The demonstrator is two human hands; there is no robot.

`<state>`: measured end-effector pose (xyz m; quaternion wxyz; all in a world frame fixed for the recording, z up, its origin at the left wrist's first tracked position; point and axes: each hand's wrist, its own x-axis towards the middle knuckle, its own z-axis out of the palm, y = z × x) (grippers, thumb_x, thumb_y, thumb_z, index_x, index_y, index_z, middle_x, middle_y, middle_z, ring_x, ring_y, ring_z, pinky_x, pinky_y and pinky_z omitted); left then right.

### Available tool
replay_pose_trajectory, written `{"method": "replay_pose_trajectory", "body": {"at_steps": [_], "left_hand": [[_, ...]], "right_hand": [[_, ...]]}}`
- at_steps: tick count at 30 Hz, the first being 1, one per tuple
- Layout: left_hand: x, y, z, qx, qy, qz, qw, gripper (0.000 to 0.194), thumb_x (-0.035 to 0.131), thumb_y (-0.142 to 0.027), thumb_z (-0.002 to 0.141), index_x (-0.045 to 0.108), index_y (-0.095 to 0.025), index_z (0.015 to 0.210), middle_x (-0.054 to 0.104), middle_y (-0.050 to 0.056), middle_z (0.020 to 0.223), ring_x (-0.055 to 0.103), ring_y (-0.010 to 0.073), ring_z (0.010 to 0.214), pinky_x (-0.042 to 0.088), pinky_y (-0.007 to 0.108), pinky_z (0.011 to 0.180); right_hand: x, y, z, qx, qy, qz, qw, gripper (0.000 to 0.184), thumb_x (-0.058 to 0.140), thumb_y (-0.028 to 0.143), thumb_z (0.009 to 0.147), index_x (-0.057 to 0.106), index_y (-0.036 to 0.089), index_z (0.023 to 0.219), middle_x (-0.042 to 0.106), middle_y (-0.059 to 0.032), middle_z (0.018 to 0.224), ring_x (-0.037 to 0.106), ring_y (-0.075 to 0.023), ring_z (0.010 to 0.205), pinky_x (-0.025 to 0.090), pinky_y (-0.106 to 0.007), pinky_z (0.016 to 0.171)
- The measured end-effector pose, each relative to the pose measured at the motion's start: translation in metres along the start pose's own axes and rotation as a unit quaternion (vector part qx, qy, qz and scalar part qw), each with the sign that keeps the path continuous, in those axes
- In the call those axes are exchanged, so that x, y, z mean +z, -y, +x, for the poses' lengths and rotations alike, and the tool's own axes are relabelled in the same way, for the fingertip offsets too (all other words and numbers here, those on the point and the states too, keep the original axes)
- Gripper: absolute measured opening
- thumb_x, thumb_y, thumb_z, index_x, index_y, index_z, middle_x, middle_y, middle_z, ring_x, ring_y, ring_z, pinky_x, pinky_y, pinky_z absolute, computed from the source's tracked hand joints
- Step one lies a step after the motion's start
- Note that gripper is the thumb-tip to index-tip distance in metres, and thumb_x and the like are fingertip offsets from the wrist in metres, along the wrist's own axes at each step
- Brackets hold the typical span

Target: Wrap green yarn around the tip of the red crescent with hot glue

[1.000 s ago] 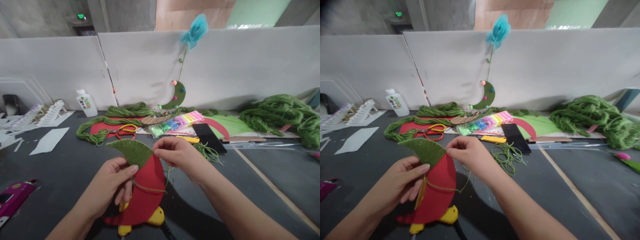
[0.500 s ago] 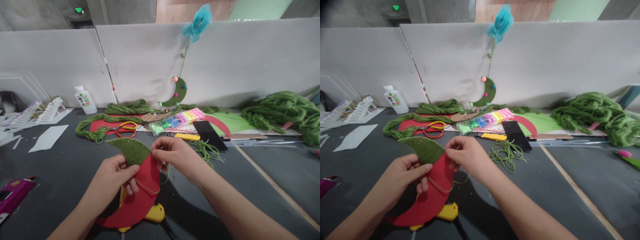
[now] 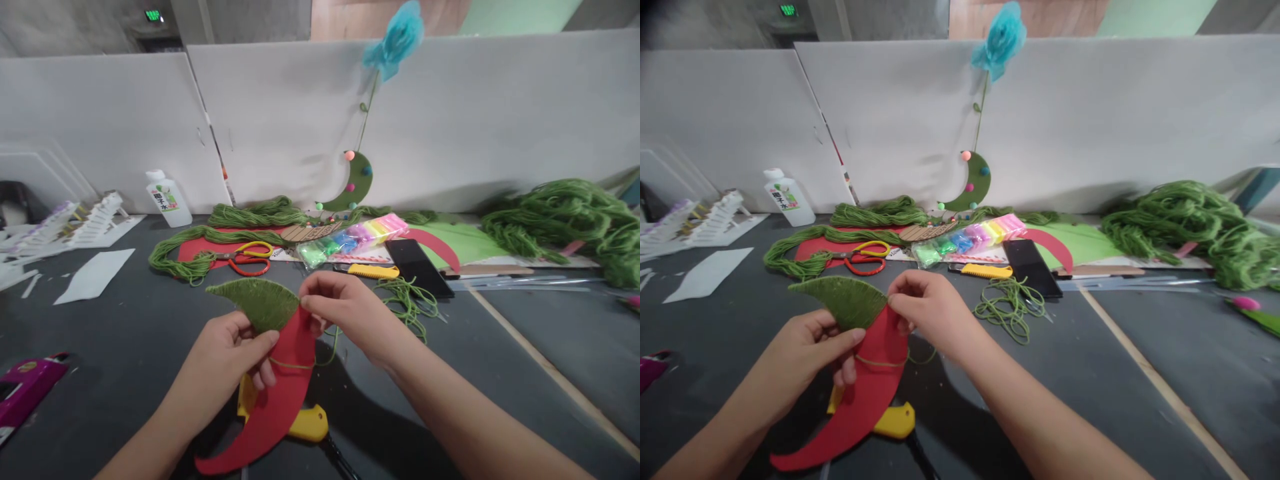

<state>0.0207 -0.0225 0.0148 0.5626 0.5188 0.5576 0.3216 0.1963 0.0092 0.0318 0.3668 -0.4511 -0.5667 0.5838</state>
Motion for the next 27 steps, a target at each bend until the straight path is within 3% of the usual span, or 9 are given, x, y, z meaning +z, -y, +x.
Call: {"method": "replay_pose_trajectory", "body": {"at_steps": [27], "left_hand": [[-0.0006, 0.0053, 0.0027, 0.006, -0.001, -0.013, 1.000, 0.017, 0.060, -0.033, 0.074, 0.059, -0.016, 0.071, 0.063, 0.001, 0.044, 0.058, 0.0146, 0.039, 0.046, 0.023, 0.044]], "right_hand": [[0.0026, -0.0021, 0.0014, 0.004, -0.016, -0.006, 1.000, 0.011, 0.051, 0.009, 0.071, 0.055, 0.018, 0.065, 0.051, 0.0064, 0.048, 0.052, -0.0091, 0.048, 0.042, -0.023, 0.052]]}}
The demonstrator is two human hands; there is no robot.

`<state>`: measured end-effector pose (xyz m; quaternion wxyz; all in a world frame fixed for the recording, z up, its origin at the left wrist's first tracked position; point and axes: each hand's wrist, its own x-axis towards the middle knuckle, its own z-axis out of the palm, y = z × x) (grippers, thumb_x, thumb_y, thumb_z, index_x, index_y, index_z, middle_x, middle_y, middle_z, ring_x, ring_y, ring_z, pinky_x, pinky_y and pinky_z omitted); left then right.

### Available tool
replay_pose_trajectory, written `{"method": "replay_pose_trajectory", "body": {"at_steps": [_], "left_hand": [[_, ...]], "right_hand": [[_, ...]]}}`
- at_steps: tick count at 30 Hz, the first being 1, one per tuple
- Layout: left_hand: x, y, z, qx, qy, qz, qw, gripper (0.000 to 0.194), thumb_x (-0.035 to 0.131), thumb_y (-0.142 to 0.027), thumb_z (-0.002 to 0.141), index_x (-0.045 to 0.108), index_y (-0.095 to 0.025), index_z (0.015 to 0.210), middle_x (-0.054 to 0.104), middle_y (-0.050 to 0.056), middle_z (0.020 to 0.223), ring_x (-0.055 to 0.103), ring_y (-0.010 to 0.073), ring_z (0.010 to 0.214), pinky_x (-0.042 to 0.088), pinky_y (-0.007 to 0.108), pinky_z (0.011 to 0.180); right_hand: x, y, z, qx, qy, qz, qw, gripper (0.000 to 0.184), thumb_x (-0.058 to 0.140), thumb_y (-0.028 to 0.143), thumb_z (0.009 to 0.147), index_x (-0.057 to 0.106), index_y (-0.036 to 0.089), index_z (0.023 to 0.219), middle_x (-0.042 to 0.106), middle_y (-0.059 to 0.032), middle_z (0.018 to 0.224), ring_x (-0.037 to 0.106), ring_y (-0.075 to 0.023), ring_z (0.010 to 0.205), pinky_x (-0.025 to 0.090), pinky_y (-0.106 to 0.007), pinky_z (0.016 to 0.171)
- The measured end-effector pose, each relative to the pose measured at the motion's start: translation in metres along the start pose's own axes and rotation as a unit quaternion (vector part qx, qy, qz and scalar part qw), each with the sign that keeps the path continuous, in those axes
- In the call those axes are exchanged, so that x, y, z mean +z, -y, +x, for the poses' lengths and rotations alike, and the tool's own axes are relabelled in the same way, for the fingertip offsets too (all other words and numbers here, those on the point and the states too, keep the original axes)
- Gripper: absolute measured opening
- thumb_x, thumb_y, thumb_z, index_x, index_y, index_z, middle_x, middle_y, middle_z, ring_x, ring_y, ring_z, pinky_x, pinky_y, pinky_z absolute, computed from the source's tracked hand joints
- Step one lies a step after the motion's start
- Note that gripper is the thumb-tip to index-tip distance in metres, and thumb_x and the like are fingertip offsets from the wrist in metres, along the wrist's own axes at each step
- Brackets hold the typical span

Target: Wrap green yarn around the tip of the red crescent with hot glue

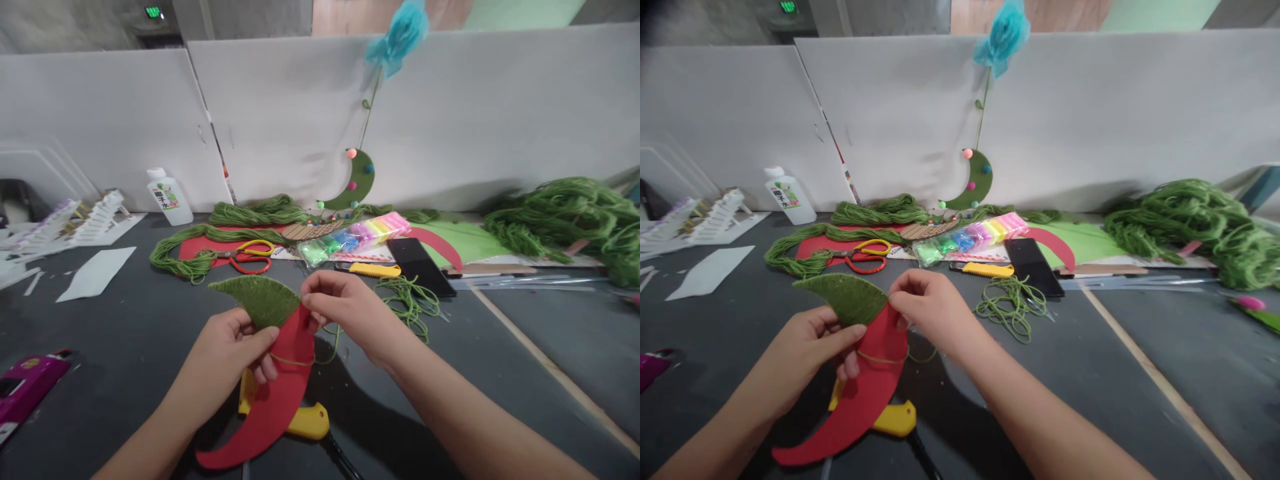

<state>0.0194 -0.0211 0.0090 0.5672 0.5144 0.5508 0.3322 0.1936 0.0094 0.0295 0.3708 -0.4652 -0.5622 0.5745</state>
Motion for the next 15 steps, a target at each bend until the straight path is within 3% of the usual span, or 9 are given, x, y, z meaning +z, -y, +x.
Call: {"method": "replay_pose_trajectory", "body": {"at_steps": [7, 15], "left_hand": [[0.0015, -0.0024, -0.0007, -0.009, -0.008, 0.002, 1.000, 0.017, 0.060, -0.033, 0.072, 0.059, -0.016, 0.071, 0.063, 0.001, 0.042, 0.057, 0.0146, 0.038, 0.046, 0.023, 0.043], [0.0015, -0.0019, -0.0033, -0.005, -0.012, 0.024, 1.000, 0.019, 0.059, -0.033, 0.075, 0.057, -0.016, 0.067, 0.064, 0.001, 0.044, 0.059, 0.0145, 0.040, 0.046, 0.024, 0.045]], "right_hand": [[0.0013, 0.0020, -0.0005, 0.016, -0.006, 0.007, 1.000, 0.014, 0.049, 0.006, 0.069, 0.054, 0.018, 0.063, 0.050, 0.0060, 0.047, 0.050, -0.0083, 0.047, 0.041, -0.022, 0.051], [0.0039, -0.0024, -0.0004, -0.022, -0.011, 0.015, 1.000, 0.012, 0.049, 0.008, 0.070, 0.053, 0.018, 0.065, 0.048, 0.0062, 0.053, 0.046, -0.0070, 0.048, 0.041, -0.022, 0.051]]}}
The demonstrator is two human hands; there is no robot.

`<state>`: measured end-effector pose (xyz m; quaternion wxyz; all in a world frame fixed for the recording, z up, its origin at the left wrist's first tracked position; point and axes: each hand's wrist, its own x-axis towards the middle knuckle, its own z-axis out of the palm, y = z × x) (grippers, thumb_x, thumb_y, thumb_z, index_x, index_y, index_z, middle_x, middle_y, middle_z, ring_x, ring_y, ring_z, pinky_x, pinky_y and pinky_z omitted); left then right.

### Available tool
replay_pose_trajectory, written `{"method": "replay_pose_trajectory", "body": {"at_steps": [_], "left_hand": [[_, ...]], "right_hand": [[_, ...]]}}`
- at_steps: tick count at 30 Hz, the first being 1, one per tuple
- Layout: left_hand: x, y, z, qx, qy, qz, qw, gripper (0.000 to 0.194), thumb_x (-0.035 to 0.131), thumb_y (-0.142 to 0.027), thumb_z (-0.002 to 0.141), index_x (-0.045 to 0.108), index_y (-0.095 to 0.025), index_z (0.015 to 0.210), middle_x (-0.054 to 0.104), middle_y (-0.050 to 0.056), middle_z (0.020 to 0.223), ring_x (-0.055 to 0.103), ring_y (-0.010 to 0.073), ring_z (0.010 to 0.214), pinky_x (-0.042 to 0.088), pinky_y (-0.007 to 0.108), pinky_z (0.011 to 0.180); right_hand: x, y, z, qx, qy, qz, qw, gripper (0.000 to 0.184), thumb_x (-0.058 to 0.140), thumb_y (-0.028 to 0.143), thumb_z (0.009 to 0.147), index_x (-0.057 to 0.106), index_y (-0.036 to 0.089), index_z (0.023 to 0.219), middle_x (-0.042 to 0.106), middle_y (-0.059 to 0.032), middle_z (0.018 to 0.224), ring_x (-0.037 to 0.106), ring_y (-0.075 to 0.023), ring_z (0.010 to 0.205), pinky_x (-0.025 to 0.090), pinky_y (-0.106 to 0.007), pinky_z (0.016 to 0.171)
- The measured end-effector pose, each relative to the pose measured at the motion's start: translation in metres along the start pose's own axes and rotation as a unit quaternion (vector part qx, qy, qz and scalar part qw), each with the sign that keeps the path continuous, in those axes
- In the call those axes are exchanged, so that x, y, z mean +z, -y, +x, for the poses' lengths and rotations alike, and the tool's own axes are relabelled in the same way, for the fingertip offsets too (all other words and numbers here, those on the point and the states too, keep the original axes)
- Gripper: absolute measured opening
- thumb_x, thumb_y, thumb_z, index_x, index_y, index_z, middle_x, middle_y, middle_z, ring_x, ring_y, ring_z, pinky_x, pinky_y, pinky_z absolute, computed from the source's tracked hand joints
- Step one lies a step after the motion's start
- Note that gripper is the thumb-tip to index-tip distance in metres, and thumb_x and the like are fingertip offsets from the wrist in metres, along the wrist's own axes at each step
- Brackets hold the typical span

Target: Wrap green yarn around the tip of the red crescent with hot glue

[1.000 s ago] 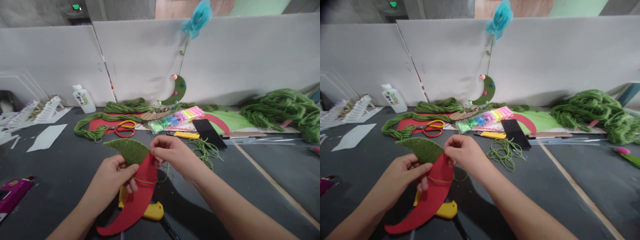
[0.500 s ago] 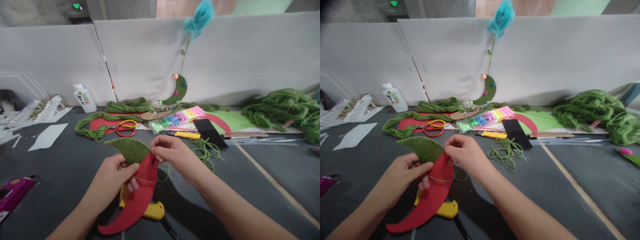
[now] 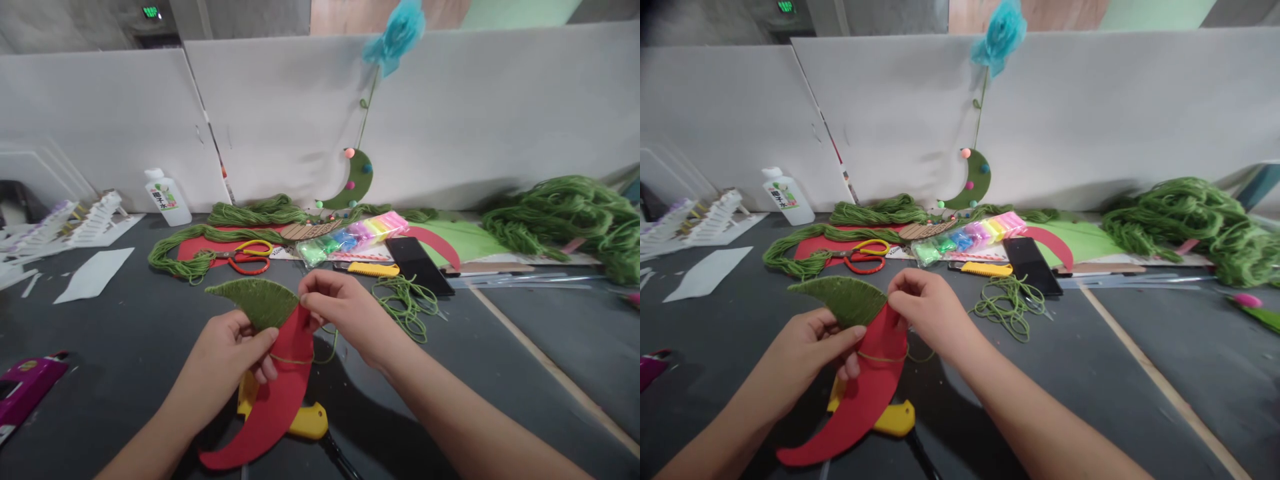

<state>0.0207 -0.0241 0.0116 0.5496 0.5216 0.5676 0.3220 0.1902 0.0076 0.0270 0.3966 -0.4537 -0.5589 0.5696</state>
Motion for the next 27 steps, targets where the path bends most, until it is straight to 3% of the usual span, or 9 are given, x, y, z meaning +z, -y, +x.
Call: {"method": "replay_pose_trajectory", "body": {"at_steps": [8, 14, 22, 27], "left_hand": [[-0.0004, 0.0019, 0.0024, 0.001, 0.009, -0.018, 1.000, 0.018, 0.059, -0.033, 0.076, 0.058, -0.016, 0.071, 0.063, 0.001, 0.044, 0.058, 0.0145, 0.039, 0.046, 0.024, 0.044], [-0.0008, 0.0002, 0.0029, -0.009, 0.024, -0.048, 0.999, 0.015, 0.059, -0.030, 0.074, 0.056, -0.015, 0.073, 0.062, 0.000, 0.041, 0.057, 0.0134, 0.037, 0.044, 0.021, 0.041], [0.0003, -0.0004, 0.0017, -0.003, 0.022, -0.048, 0.999, 0.018, 0.059, -0.032, 0.074, 0.058, -0.014, 0.071, 0.064, 0.003, 0.044, 0.058, 0.0138, 0.039, 0.045, 0.022, 0.043], [0.0000, 0.0007, 0.0021, -0.001, 0.035, -0.061, 0.998, 0.017, 0.059, -0.032, 0.076, 0.058, -0.014, 0.075, 0.065, 0.003, 0.046, 0.060, 0.0147, 0.042, 0.046, 0.023, 0.045]], "right_hand": [[-0.0010, 0.0032, -0.0005, 0.025, 0.011, -0.014, 1.000, 0.010, 0.050, 0.010, 0.070, 0.053, 0.019, 0.068, 0.049, 0.0055, 0.054, 0.047, -0.0081, 0.049, 0.040, -0.023, 0.051], [0.0001, 0.0020, 0.0000, 0.035, 0.006, -0.093, 0.995, 0.004, 0.057, 0.017, 0.069, 0.056, 0.017, 0.065, 0.043, 0.0074, 0.052, 0.032, -0.0058, 0.046, 0.025, -0.021, 0.045], [0.0026, -0.0018, 0.0002, 0.020, 0.003, -0.101, 0.995, 0.006, 0.054, 0.020, 0.071, 0.056, 0.017, 0.065, 0.051, 0.0034, 0.062, 0.044, -0.0096, 0.059, 0.033, -0.023, 0.056], [0.0057, -0.0012, -0.0019, 0.045, 0.033, -0.101, 0.993, 0.006, 0.054, 0.021, 0.069, 0.056, 0.017, 0.066, 0.049, 0.0039, 0.062, 0.042, -0.0093, 0.056, 0.032, -0.023, 0.054]]}}
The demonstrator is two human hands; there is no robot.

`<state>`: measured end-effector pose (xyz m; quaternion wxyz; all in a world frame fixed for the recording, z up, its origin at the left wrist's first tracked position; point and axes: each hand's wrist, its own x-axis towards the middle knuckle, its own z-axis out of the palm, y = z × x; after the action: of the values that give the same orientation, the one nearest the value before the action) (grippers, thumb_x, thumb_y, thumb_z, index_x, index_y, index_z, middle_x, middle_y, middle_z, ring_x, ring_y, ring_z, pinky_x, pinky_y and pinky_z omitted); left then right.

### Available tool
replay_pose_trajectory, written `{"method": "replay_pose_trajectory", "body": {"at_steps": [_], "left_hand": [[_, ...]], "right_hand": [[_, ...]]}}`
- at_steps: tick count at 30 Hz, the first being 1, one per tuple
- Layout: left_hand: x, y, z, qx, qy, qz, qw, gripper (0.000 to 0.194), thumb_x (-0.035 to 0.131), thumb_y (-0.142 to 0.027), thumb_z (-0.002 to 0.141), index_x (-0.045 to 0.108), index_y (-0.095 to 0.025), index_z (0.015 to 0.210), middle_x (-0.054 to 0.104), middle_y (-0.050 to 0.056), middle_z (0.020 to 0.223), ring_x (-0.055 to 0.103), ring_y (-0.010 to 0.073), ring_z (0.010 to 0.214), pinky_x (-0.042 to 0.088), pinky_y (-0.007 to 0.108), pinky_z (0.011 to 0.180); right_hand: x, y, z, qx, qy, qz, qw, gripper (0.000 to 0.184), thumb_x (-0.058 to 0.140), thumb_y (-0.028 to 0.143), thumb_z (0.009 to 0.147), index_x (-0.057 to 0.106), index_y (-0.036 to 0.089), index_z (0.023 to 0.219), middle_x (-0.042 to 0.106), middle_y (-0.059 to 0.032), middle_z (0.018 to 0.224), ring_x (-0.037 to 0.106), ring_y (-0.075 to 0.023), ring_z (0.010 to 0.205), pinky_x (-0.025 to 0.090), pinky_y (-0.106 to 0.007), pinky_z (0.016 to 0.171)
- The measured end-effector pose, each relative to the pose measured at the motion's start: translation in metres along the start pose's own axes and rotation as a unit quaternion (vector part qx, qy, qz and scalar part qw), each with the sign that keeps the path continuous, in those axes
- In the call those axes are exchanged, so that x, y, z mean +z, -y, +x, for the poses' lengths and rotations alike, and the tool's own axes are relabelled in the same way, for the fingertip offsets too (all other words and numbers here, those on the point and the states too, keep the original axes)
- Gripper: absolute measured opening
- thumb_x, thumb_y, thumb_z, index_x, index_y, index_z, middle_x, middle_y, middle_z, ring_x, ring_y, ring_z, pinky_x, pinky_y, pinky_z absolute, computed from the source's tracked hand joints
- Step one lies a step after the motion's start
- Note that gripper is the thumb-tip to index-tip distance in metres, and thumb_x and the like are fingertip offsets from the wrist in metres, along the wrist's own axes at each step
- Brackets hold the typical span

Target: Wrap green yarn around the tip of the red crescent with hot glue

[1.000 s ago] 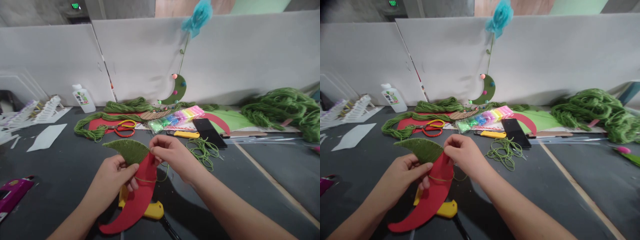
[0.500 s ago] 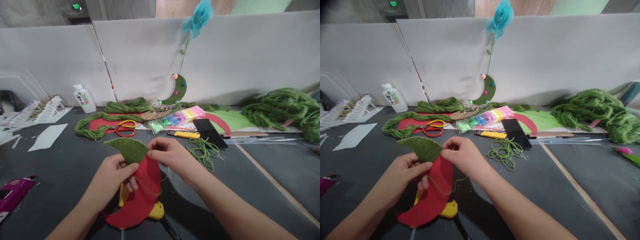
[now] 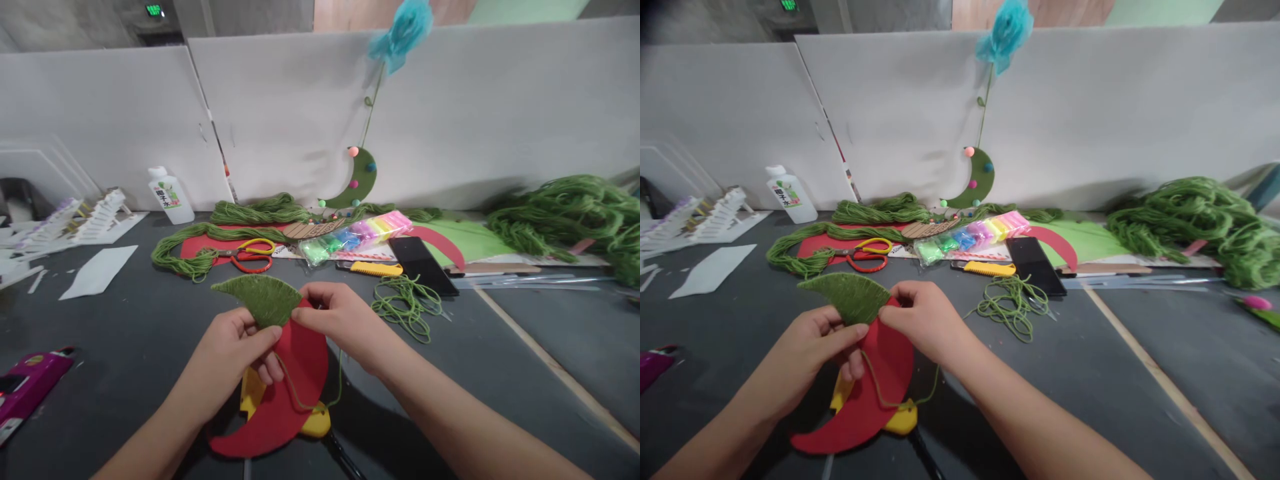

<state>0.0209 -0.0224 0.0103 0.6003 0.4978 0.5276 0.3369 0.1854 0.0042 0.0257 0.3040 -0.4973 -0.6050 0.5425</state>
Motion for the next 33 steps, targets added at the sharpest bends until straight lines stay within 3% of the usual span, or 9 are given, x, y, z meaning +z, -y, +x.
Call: {"method": "replay_pose_trajectory", "body": {"at_steps": [8, 13, 22, 30, 33], "left_hand": [[0.0007, -0.0011, -0.0007, 0.003, -0.006, -0.004, 1.000, 0.016, 0.059, -0.030, 0.076, 0.058, -0.014, 0.073, 0.066, 0.004, 0.047, 0.061, 0.0150, 0.043, 0.048, 0.024, 0.047], [0.0005, -0.0004, 0.0001, 0.003, -0.016, -0.030, 0.999, 0.016, 0.060, -0.030, 0.075, 0.059, -0.013, 0.076, 0.066, 0.003, 0.047, 0.061, 0.0148, 0.043, 0.047, 0.022, 0.045], [0.0015, -0.0020, -0.0002, -0.001, -0.018, -0.006, 1.000, 0.018, 0.062, -0.032, 0.073, 0.058, -0.015, 0.070, 0.066, 0.004, 0.047, 0.062, 0.0162, 0.043, 0.047, 0.024, 0.046], [0.0002, -0.0011, 0.0003, -0.002, 0.009, -0.034, 0.999, 0.015, 0.061, -0.030, 0.075, 0.059, -0.014, 0.077, 0.067, 0.003, 0.050, 0.062, 0.0152, 0.046, 0.047, 0.023, 0.047], [-0.0023, -0.0025, 0.0002, -0.022, 0.040, -0.062, 0.997, 0.018, 0.060, -0.032, 0.076, 0.056, -0.016, 0.071, 0.066, 0.003, 0.049, 0.062, 0.0150, 0.046, 0.045, 0.022, 0.045]], "right_hand": [[0.0026, -0.0028, 0.0001, 0.002, -0.015, 0.005, 1.000, 0.012, 0.055, 0.025, 0.071, 0.052, 0.018, 0.062, 0.048, 0.0047, 0.059, 0.041, -0.0086, 0.053, 0.031, -0.022, 0.051], [0.0032, 0.0001, -0.0022, 0.014, 0.023, 0.032, 0.999, 0.008, 0.056, 0.022, 0.069, 0.060, 0.016, 0.073, 0.055, 0.0023, 0.065, 0.047, -0.0100, 0.056, 0.035, -0.023, 0.053], [0.0096, -0.0055, -0.0006, 0.013, -0.003, 0.056, 0.998, 0.005, 0.054, 0.019, 0.068, 0.054, 0.017, 0.064, 0.051, 0.0047, 0.058, 0.043, -0.0083, 0.051, 0.033, -0.020, 0.047], [0.0087, -0.0020, -0.0018, 0.018, 0.001, 0.049, 0.999, 0.006, 0.056, 0.023, 0.069, 0.056, 0.016, 0.068, 0.053, 0.0033, 0.060, 0.046, -0.0095, 0.053, 0.036, -0.022, 0.050], [0.0080, -0.0020, -0.0023, 0.035, -0.002, 0.046, 0.998, 0.007, 0.055, 0.023, 0.070, 0.054, 0.017, 0.067, 0.053, 0.0031, 0.060, 0.046, -0.0094, 0.052, 0.035, -0.022, 0.048]]}}
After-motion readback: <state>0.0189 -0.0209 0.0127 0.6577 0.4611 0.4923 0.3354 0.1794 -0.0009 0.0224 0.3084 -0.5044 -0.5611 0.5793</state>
